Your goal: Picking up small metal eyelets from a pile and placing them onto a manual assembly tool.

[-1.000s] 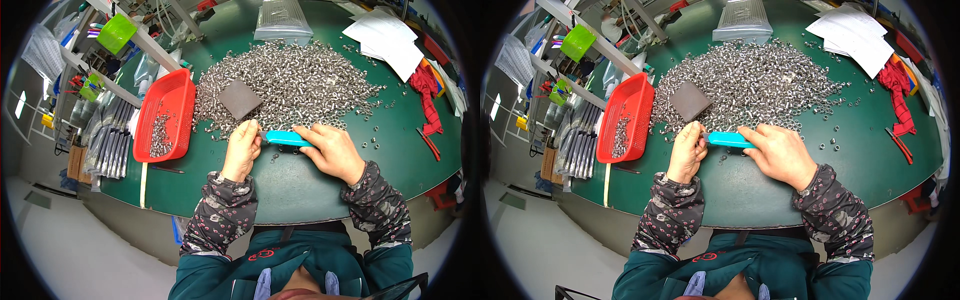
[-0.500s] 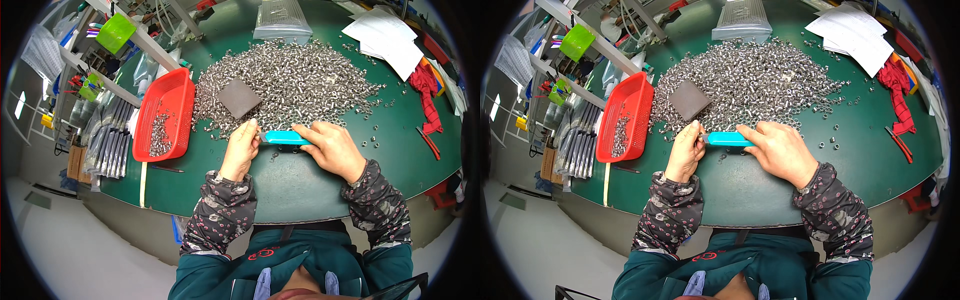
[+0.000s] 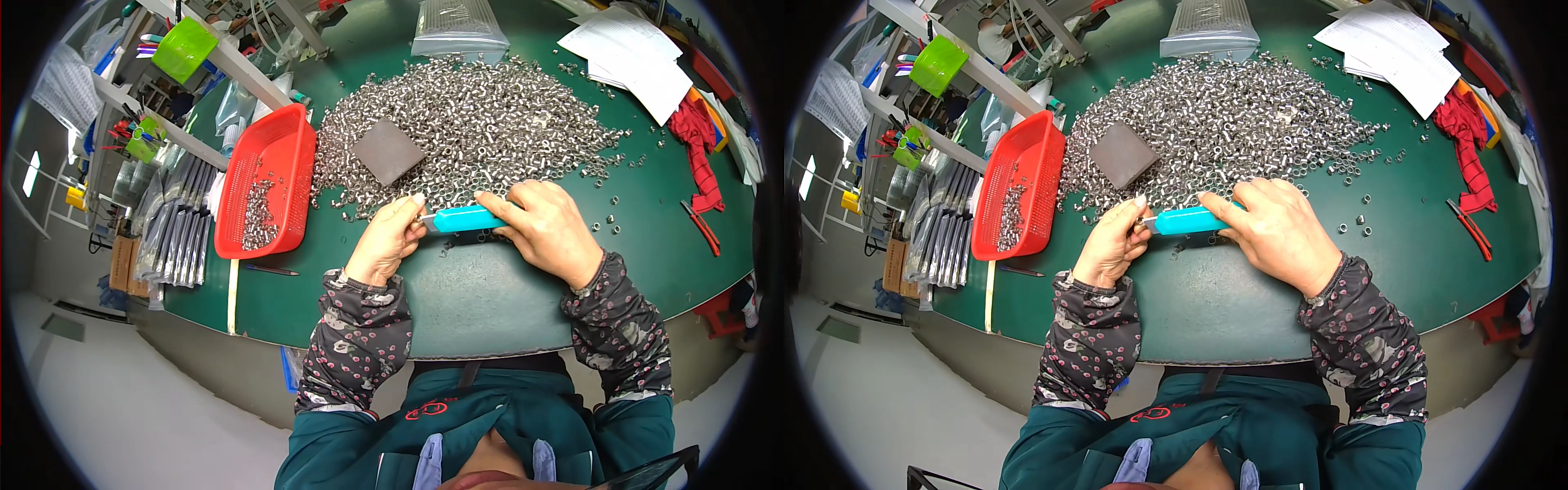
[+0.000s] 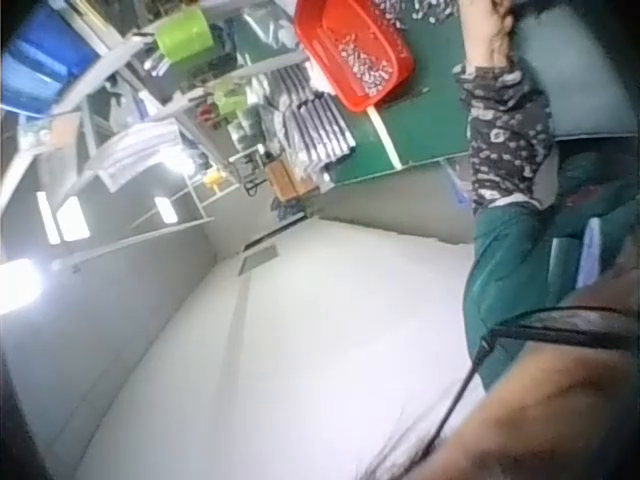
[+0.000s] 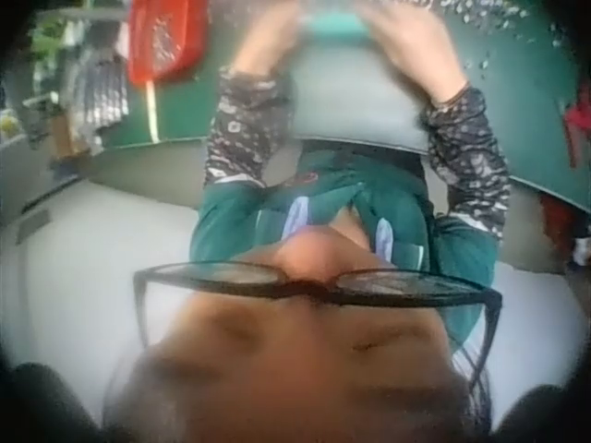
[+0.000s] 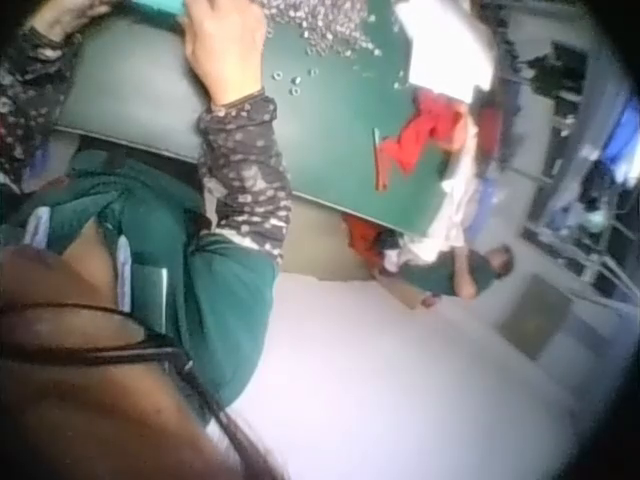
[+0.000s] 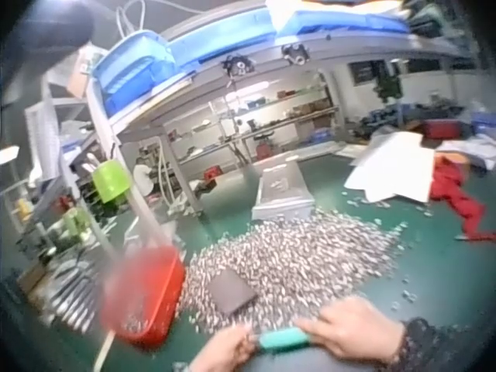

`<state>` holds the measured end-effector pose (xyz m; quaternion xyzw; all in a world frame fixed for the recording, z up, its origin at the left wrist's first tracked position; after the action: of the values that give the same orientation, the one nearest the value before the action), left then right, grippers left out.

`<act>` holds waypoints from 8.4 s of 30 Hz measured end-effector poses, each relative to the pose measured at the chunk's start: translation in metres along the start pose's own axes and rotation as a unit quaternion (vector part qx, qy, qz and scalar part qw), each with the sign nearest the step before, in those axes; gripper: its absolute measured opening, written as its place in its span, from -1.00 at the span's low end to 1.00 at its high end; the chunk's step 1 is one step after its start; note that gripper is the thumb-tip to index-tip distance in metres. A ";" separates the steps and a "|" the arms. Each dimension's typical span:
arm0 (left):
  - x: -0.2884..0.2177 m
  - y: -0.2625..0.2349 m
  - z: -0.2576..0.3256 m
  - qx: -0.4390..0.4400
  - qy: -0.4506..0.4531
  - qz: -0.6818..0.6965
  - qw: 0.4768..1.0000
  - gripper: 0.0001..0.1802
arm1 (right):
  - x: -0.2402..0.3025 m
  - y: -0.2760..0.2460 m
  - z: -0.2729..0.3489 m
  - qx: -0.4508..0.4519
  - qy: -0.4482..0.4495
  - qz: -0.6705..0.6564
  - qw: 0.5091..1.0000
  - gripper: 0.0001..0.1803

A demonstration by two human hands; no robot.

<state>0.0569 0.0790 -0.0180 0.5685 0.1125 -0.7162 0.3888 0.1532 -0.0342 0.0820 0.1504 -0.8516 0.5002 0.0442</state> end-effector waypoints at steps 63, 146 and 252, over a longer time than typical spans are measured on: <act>-0.022 0.005 -0.002 0.068 0.161 0.134 0.975 -0.91 | -0.023 0.024 0.008 0.071 0.133 -0.184 0.971 -0.61; -0.010 -0.003 -0.009 0.056 0.105 0.179 0.977 -0.83 | -0.011 -0.007 0.002 -0.042 0.045 -0.042 0.997 -0.71; -0.004 0.004 -0.012 0.089 0.069 0.272 0.956 -0.91 | -0.031 -0.015 0.005 -0.106 0.113 -0.122 0.980 -0.75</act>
<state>0.0685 0.0852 -0.0168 0.6578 -0.0844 -0.5497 0.5080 0.1879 -0.0385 0.0849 0.1902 -0.8646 0.4120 0.2160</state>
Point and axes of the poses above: each hand's wrist, its own z-axis away from the middle knuckle, its own y-axis out of the palm, x = y × z, the point moved 10 cm from there along -z, towards the middle knuckle, and after that the axes turned 1 degree about x, right-handed, at the moved point
